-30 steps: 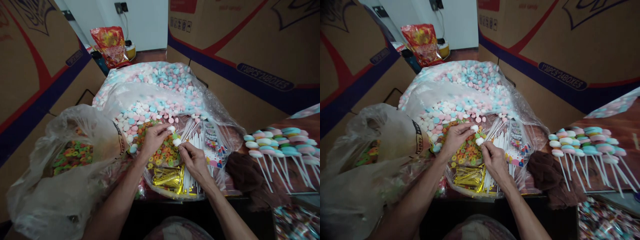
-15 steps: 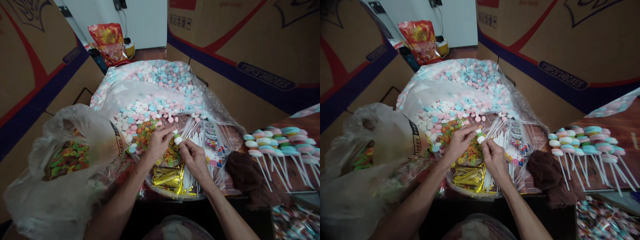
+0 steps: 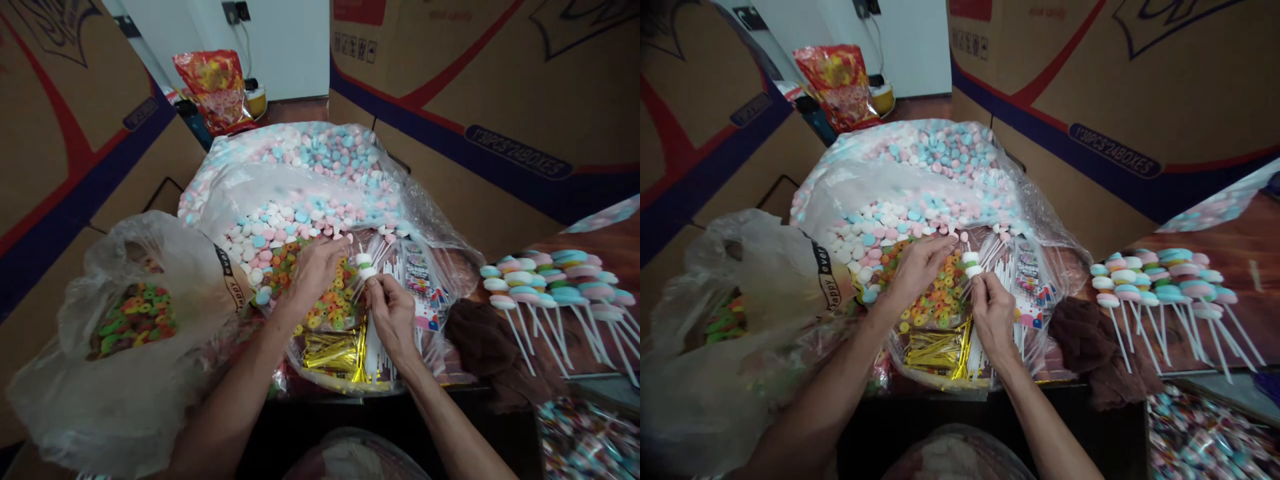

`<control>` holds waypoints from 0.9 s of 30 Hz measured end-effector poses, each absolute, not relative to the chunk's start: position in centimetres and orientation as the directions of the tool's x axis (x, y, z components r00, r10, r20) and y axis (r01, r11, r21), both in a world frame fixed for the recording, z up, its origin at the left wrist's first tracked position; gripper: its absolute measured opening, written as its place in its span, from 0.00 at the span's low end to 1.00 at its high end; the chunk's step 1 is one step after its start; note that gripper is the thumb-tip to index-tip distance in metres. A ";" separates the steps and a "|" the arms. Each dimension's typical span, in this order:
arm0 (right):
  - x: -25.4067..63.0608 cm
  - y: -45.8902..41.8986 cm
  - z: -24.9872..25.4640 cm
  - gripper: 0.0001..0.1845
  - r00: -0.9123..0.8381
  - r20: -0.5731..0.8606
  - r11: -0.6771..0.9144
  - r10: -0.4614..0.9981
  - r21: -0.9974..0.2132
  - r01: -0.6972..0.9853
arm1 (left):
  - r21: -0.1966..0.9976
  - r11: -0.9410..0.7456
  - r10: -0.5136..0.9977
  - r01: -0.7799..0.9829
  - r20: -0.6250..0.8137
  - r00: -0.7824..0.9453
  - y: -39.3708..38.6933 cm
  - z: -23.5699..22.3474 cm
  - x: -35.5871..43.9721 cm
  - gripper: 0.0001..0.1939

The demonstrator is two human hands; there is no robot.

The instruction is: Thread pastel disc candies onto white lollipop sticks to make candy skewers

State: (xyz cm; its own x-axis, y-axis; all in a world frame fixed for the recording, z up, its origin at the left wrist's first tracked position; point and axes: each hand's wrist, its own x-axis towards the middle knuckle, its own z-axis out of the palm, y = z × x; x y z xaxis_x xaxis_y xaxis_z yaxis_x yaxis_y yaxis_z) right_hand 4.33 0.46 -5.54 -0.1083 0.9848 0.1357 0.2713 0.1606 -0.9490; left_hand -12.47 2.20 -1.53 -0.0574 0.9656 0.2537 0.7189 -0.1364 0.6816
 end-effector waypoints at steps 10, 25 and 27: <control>4.3 0.4 -6.0 0.16 -0.130 0.117 0.151 0.985 -0.944 0.295 | 0.189 -0.151 0.988 0.970 -0.009 0.156 4.6 -1.2 -11.9 0.13; 4.5 0.3 -5.7 0.15 -0.130 0.120 0.152 0.984 -0.950 0.272 | 0.741 0.042 0.987 0.670 0.073 -0.143 5.5 -3.1 -12.6 0.07; 4.5 0.2 -5.6 0.15 -0.157 0.106 0.144 0.982 -0.956 0.254 | 0.910 0.020 0.965 0.414 0.090 -0.245 5.3 -3.4 -13.1 0.04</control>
